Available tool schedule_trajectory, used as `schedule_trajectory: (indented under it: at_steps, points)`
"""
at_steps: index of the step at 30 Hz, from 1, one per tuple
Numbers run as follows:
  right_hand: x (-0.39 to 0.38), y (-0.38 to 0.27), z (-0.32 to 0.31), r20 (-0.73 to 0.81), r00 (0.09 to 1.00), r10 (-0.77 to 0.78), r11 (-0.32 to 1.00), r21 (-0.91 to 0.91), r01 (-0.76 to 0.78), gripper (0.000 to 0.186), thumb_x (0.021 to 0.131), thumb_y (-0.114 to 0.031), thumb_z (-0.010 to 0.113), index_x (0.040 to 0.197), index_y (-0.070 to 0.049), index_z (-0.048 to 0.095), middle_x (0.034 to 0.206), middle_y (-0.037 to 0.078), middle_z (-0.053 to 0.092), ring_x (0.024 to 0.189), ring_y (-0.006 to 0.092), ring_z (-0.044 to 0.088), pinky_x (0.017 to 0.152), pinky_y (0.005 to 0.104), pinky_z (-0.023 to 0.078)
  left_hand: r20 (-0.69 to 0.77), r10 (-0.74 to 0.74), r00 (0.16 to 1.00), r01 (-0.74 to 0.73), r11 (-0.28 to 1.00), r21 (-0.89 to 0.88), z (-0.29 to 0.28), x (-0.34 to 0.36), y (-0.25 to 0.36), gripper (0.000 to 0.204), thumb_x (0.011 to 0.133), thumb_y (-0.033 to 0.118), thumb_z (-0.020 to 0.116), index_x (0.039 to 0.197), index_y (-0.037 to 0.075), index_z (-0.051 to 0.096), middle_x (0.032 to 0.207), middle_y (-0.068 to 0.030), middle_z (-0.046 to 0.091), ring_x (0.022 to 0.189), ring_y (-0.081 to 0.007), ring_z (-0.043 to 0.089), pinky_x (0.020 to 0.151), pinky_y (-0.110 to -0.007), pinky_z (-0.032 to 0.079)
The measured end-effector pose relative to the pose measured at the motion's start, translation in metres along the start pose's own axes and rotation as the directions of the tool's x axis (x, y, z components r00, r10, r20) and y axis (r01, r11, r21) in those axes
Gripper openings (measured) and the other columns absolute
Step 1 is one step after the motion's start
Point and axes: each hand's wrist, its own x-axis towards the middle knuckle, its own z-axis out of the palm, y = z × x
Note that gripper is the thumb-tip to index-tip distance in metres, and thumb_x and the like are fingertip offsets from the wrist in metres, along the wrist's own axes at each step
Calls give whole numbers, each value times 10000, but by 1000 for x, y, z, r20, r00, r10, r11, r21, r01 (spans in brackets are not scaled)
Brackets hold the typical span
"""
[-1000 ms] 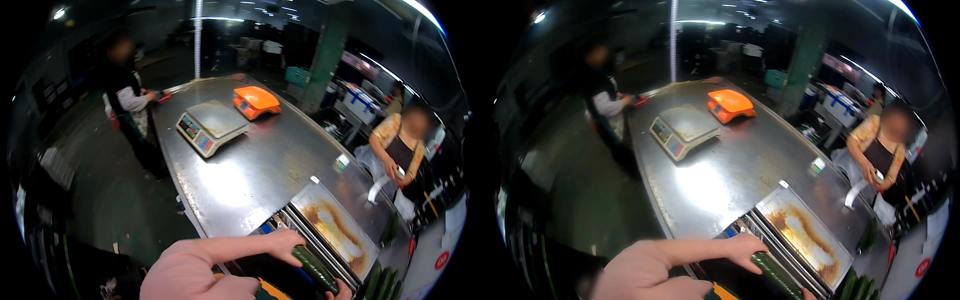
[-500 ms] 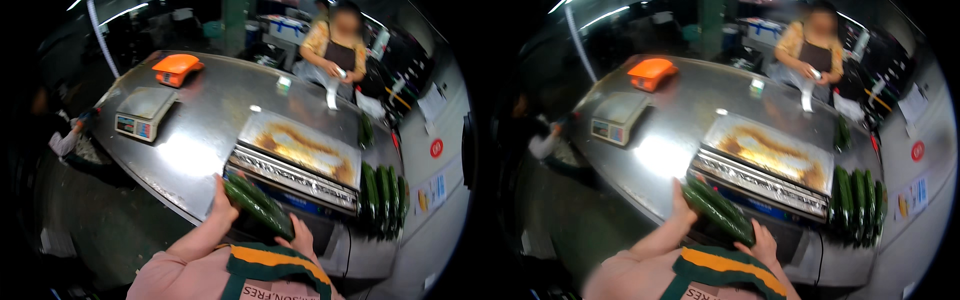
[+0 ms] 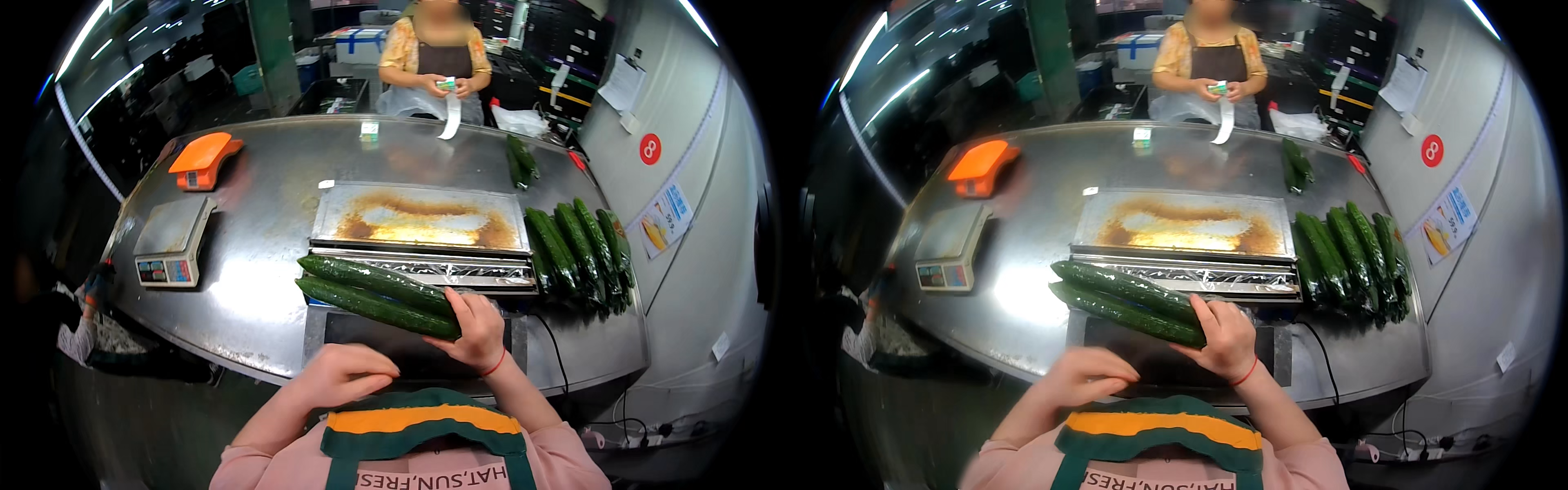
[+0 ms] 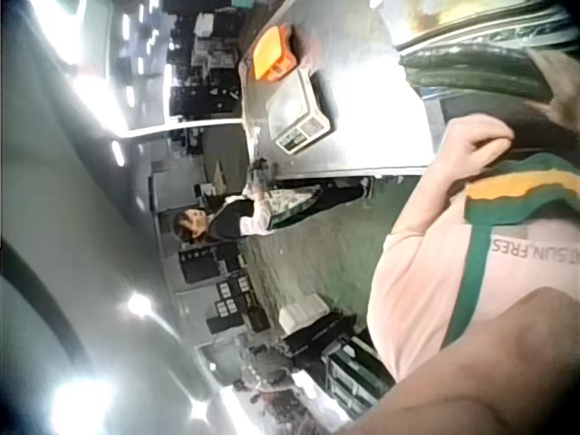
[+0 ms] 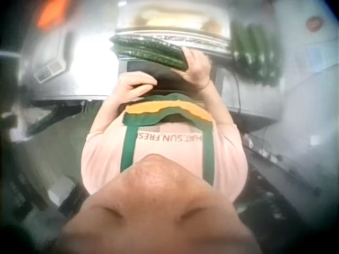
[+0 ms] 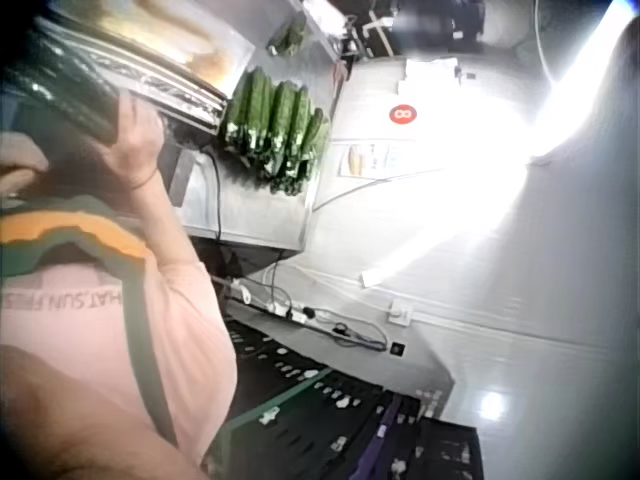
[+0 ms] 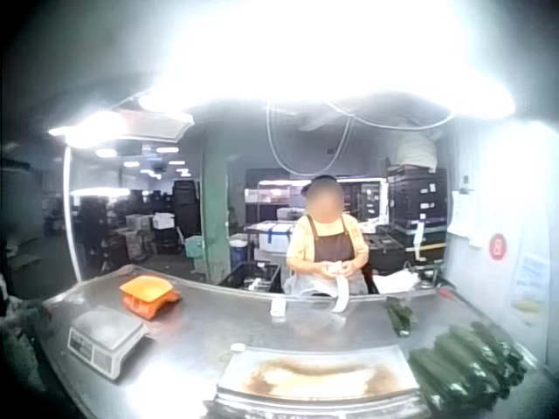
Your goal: The person places cucumbers onto a wrapping machine, wraps them in plastic film, and sets the finished packs onto a pile.
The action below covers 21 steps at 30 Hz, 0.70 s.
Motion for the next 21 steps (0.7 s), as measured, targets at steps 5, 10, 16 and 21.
schedule_trajectory:
  at_steps: [5, 10, 16, 21]
  points:
    - [21, -6, -22, 33, 975, -220, 975, 43, 218, 595, 550, -352, 778, 1035, -60, 594, 841, 87, 566, 707, 250, 557, 621, 334, 457, 67, 93, 993, -108, 567, 816, -27, 53, 18, 771, 552, 148, 726, 1255, 89, 414, 1103, -122, 532, 1001, -312, 521, 846, -415, 413]
    - [27, -3, -37, -21, 999, -44, 873, 485, 49, 313, 682, -223, 692, 937, -52, 628, 858, 108, 583, 773, 240, 556, 688, 313, 449, -55, 107, 993, -43, 742, 669, -10, 40, -4, 755, 511, 143, 705, 1217, 98, 442, 951, -103, 541, 873, -284, 547, 723, -380, 447]
    - [32, -12, -25, 127, 810, 573, -9, 989, -149, 295, 907, -198, 376, 973, 15, 570, 960, 108, 573, 898, 175, 520, 825, 279, 396, -22, -78, 997, 81, 975, 207, 29, 51, -16, 794, 571, 180, 718, 1268, 37, 366, 1122, -181, 522, 1015, -317, 541, 871, -348, 429]
    - [21, -17, -17, 306, 771, 558, -432, 901, -45, 349, 921, -213, 379, 1153, 15, 505, 1138, 126, 541, 1077, 211, 483, 941, 327, 363, -29, -174, 984, 169, 978, -123, 38, 43, -39, 795, 599, 130, 728, 1288, 29, 343, 1085, -109, 529, 974, -192, 534, 860, -299, 409]
